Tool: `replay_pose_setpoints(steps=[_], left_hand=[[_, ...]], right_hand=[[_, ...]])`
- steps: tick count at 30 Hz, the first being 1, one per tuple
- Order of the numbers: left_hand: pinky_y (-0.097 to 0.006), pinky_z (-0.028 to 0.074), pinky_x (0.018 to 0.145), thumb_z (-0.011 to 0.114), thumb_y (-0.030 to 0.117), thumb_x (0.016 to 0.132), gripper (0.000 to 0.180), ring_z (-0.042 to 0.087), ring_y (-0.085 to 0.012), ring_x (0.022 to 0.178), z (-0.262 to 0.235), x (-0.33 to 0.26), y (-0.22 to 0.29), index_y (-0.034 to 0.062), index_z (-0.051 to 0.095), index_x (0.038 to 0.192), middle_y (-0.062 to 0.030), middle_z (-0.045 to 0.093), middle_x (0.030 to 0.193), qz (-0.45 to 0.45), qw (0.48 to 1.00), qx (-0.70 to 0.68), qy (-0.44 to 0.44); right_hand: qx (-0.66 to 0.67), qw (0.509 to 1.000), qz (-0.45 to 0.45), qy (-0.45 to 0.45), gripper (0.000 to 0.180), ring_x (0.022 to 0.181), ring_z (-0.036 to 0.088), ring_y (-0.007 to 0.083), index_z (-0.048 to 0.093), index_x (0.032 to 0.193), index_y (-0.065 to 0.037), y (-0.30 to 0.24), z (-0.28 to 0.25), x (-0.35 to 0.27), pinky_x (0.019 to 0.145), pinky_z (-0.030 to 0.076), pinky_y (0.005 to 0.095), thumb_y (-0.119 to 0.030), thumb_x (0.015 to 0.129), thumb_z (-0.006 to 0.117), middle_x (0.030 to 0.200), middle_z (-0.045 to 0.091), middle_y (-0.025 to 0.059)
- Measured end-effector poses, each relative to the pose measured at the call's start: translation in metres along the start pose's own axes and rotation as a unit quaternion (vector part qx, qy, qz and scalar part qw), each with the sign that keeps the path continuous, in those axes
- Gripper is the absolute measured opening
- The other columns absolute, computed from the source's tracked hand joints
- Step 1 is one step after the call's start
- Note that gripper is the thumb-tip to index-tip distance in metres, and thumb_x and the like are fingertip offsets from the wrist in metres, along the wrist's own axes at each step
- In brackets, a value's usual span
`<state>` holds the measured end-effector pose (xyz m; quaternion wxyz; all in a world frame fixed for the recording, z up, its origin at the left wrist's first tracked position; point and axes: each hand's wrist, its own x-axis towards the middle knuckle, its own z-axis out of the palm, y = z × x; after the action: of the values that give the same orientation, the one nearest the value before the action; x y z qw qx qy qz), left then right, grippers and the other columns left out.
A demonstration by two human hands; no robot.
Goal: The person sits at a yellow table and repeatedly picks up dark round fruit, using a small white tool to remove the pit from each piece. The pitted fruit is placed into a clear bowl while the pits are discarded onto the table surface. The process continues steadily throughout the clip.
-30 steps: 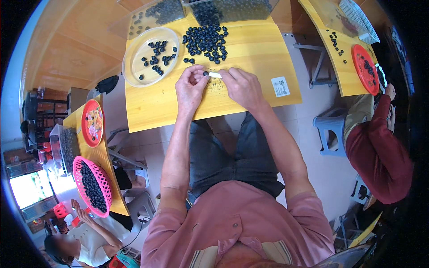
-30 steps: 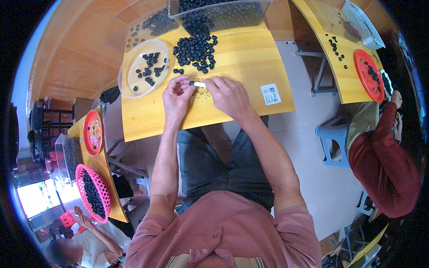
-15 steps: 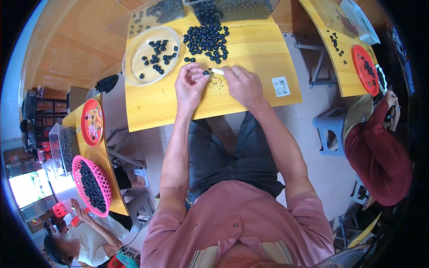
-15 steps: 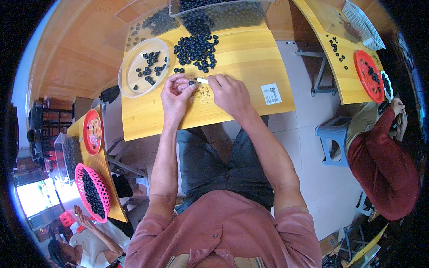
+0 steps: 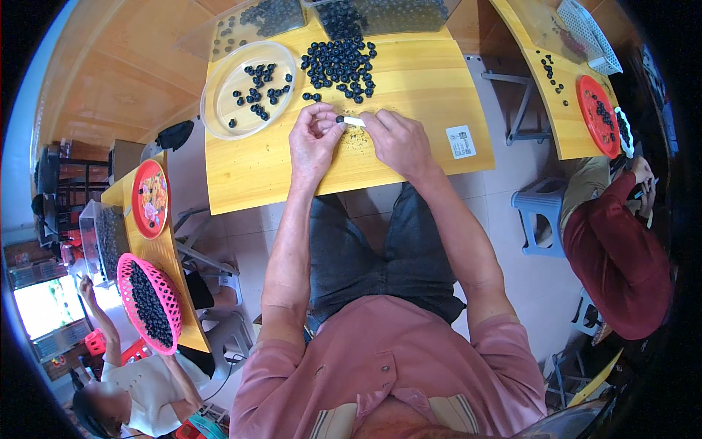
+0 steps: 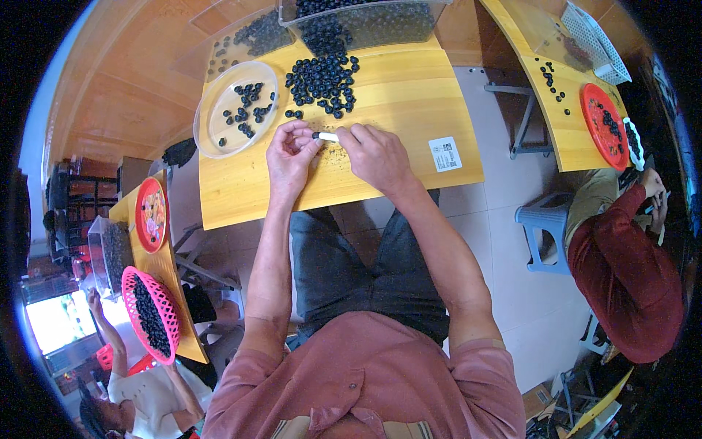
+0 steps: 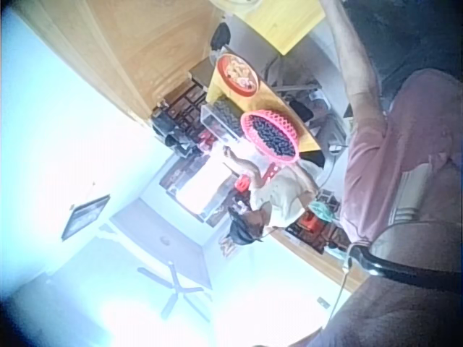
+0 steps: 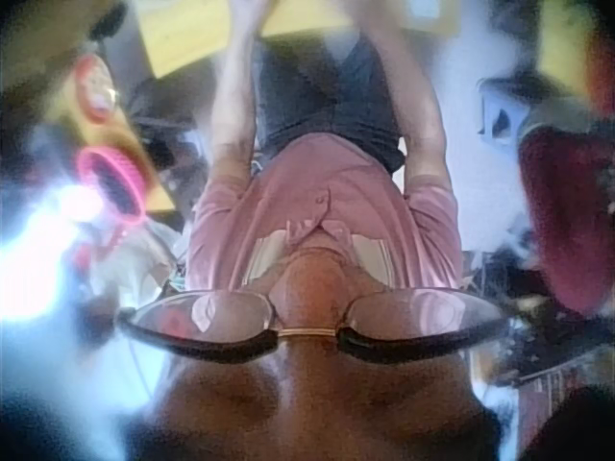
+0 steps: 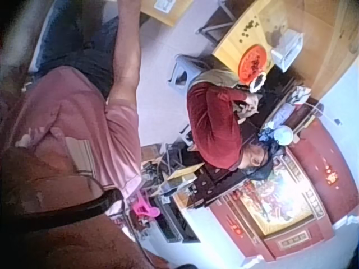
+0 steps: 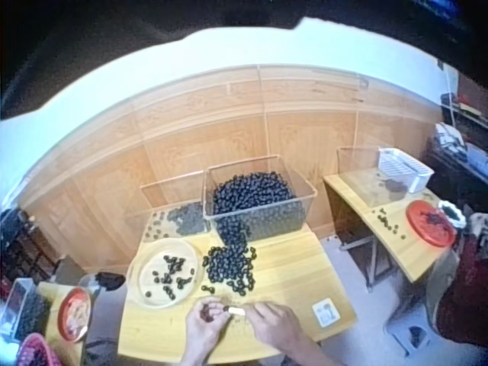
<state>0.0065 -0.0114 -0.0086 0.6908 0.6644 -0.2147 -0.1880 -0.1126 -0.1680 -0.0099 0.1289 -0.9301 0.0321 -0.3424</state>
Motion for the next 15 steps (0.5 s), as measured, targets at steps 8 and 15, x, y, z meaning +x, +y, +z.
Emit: replay_pose_setpoints(steps=[8,15], left_hand=[[-0.022,0.057,0.082,0.078,-0.01,0.093,0.04,0.069,-0.0085,0.091,-0.0021,0.0009,-0.0039,0.0003,0.061,0.127,-0.0054,0.068,0.107,0.021,0.999,-0.032,-0.009],[-0.025,0.057,0.087,0.077,-0.006,0.094,0.029,0.069,-0.0099,0.094,-0.0068,-0.0032,-0.0029,-0.0017,0.073,0.123,-0.0044,0.071,0.111,0.038,0.999,-0.015,0.018]], right_hand=[[-0.003,0.999,0.032,-0.017,0.012,0.077,0.072,0.025,0.071,0.1,-0.007,0.003,0.0018,0.0,0.066,0.061,0.0403,-0.009,0.088,0.068,0.083,0.064,0.0068],[-0.026,0.998,0.046,-0.037,0.016,0.079,0.073,0.0263,0.072,0.101,-0.006,0.0015,0.0025,0.0022,0.067,0.062,0.042,-0.007,0.086,0.068,0.083,0.064,0.0077]])
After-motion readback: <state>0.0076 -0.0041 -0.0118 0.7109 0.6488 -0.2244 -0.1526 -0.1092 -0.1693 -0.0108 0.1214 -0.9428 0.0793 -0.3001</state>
